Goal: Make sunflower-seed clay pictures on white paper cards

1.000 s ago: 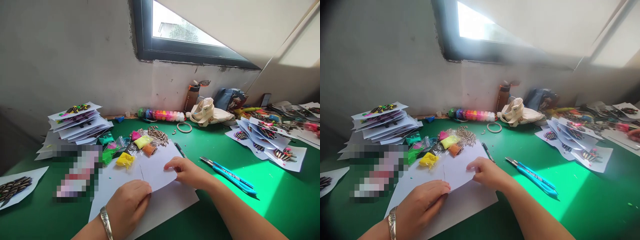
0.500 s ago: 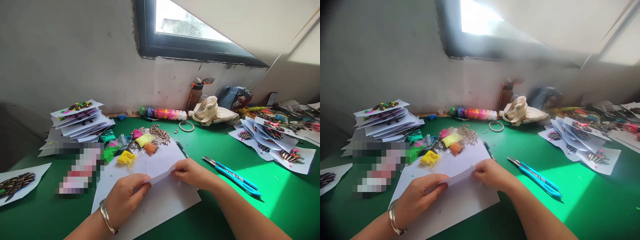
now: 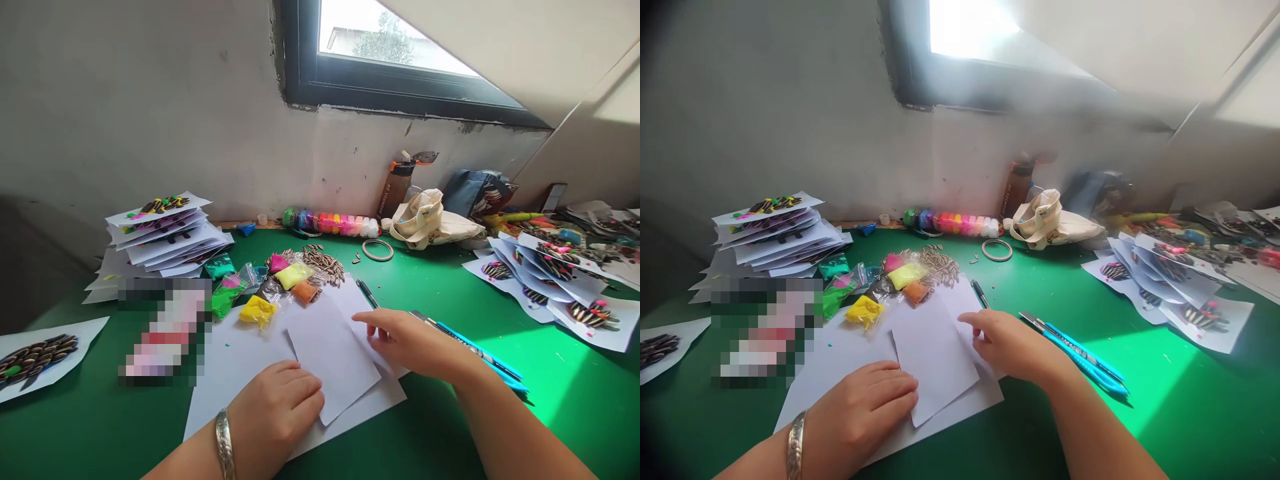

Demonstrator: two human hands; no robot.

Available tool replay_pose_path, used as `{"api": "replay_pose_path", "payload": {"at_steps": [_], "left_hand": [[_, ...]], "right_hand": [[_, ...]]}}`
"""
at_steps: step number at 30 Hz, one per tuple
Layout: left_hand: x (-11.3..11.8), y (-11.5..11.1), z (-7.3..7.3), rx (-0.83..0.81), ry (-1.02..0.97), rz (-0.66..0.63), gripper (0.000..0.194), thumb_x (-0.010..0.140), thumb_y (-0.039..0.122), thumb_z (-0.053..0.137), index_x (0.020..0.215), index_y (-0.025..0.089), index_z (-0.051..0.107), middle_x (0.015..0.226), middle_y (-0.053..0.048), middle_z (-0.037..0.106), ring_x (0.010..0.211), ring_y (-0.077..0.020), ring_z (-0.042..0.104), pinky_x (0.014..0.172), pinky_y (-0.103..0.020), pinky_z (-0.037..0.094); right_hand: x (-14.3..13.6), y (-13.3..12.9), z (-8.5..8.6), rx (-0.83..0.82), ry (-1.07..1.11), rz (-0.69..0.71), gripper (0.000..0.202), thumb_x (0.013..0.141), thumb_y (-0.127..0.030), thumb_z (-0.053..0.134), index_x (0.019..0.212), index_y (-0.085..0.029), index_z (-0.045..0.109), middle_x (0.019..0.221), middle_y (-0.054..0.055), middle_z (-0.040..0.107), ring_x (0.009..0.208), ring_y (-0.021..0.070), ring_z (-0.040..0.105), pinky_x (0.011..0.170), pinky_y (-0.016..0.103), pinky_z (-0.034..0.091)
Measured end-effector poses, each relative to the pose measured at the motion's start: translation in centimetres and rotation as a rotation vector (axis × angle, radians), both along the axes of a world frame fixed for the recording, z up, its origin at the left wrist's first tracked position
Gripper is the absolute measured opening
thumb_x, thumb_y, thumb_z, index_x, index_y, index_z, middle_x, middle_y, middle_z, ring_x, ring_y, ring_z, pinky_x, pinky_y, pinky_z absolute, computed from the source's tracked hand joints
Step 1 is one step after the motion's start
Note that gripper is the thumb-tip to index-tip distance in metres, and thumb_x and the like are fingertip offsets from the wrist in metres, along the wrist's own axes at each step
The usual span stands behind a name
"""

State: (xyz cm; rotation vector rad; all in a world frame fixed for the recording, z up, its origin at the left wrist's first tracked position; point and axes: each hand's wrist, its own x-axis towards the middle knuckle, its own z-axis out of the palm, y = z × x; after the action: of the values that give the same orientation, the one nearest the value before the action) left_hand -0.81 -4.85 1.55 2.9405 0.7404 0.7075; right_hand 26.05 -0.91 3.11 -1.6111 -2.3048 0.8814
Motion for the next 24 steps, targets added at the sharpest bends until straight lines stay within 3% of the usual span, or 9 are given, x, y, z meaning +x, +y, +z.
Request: {"api": "replay_pose_path", "payload": {"at_steps": [4, 7, 9, 12, 14, 16, 18, 21, 24], "left_hand": [[0.3, -0.1, 0.4, -0.022, 0.016, -0.055, 0.031, 0.090, 0.006, 0.034, 0.088, 0.018, 0.062, 0.082, -0.007, 0.069, 0.072, -0.0149, 0.064, 0.077, -0.030, 0.055], [0.4, 0.0, 0.9, -0.024, -0.001, -0.044, 0.028, 0.090, 0.006, 0.036, 0.086, 0.016, 0.062, 0.079, -0.007, 0.069, 0.067, -0.0152, 0.063, 0.065, -0.028, 0.056], [0.4, 0.0, 1.0, -0.011, -0.038, -0.030, 0.026, 0.091, 0.008, 0.038, 0.087, 0.015, 0.063, 0.081, -0.007, 0.070, 0.067, -0.0153, 0.063, 0.064, -0.029, 0.056], [0.3, -0.1, 0.2, 0.019, -0.057, 0.006, 0.022, 0.091, 0.009, 0.043, 0.097, 0.016, 0.064, 0.097, -0.008, 0.072, 0.087, -0.0183, 0.066, 0.083, -0.034, 0.055], [0.2, -0.2, -0.9, 0.003, -0.004, 0.035, 0.021, 0.091, 0.017, 0.048, 0.105, 0.019, 0.064, 0.113, -0.009, 0.068, 0.110, -0.0231, 0.060, 0.098, -0.042, 0.047], [0.1, -0.3, -2.2, -0.066, 0.085, 0.084, 0.032, 0.090, 0.034, 0.052, 0.119, 0.022, 0.059, 0.131, -0.012, 0.058, 0.127, -0.0296, 0.048, 0.105, -0.051, 0.039], [0.0, -0.3, -3.2, -0.131, 0.196, 0.088, 0.048, 0.088, 0.041, 0.054, 0.134, 0.027, 0.049, 0.142, -0.010, 0.048, 0.134, -0.0315, 0.038, 0.107, -0.053, 0.035], [-0.1, -0.4, -4.1, -0.171, 0.242, 0.111, 0.058, 0.089, 0.044, 0.054, 0.142, 0.031, 0.037, 0.149, -0.008, 0.039, 0.137, -0.0318, 0.033, 0.109, -0.054, 0.031], [0.3, -0.8, -4.3, -0.161, 0.241, 0.159, 0.064, 0.087, 0.056, 0.051, 0.144, 0.032, 0.034, 0.150, -0.009, 0.036, 0.137, -0.0338, 0.033, 0.108, -0.056, 0.030]], "right_hand": [[-1.0, -0.3, 0.3, 0.000, 0.003, 0.026, 0.040, 0.084, -0.022, 0.049, 0.121, -0.031, 0.062, 0.096, 0.002, 0.067, 0.083, 0.0181, 0.060, 0.071, 0.026, 0.044], [-2.3, -0.6, 0.1, 0.048, -0.045, 0.061, 0.043, 0.083, -0.018, 0.051, 0.123, -0.030, 0.060, 0.097, 0.004, 0.065, 0.085, 0.0184, 0.058, 0.075, 0.027, 0.043], [-3.2, -0.6, -0.4, 0.109, -0.053, 0.077, 0.047, 0.083, -0.013, 0.051, 0.126, -0.029, 0.058, 0.103, 0.006, 0.063, 0.093, 0.0199, 0.057, 0.081, 0.029, 0.043], [-4.5, -0.3, -2.0, 0.193, -0.024, 0.105, 0.048, 0.081, -0.005, 0.048, 0.123, -0.025, 0.060, 0.104, 0.008, 0.064, 0.101, 0.0217, 0.055, 0.087, 0.033, 0.042], [-5.3, 0.0, -3.2, 0.260, 0.047, 0.106, 0.045, 0.084, -0.005, 0.044, 0.121, -0.024, 0.061, 0.103, 0.008, 0.065, 0.098, 0.0204, 0.056, 0.086, 0.032, 0.044], [-6.0, 0.4, -4.1, 0.298, 0.113, 0.142, 0.042, 0.086, -0.007, 0.044, 0.122, -0.023, 0.060, 0.102, 0.007, 0.066, 0.097, 0.0195, 0.057, 0.086, 0.032, 0.045], [-6.2, 0.7, -4.3, 0.304, 0.151, 0.147, 0.041, 0.086, -0.008, 0.044, 0.121, -0.022, 0.060, 0.104, 0.007, 0.066, 0.098, 0.0192, 0.058, 0.087, 0.032, 0.046], [-4.9, 1.1, -3.6, 0.357, 0.188, 0.052, 0.039, 0.086, -0.009, 0.043, 0.119, -0.022, 0.060, 0.114, 0.008, 0.064, 0.104, 0.0194, 0.057, 0.090, 0.033, 0.045], [-2.4, 1.5, -2.6, 0.473, 0.147, -0.162, 0.033, 0.090, -0.016, 0.044, 0.117, -0.021, 0.060, 0.111, 0.008, 0.064, 0.097, 0.0196, 0.059, 0.087, 0.033, 0.045]]}}
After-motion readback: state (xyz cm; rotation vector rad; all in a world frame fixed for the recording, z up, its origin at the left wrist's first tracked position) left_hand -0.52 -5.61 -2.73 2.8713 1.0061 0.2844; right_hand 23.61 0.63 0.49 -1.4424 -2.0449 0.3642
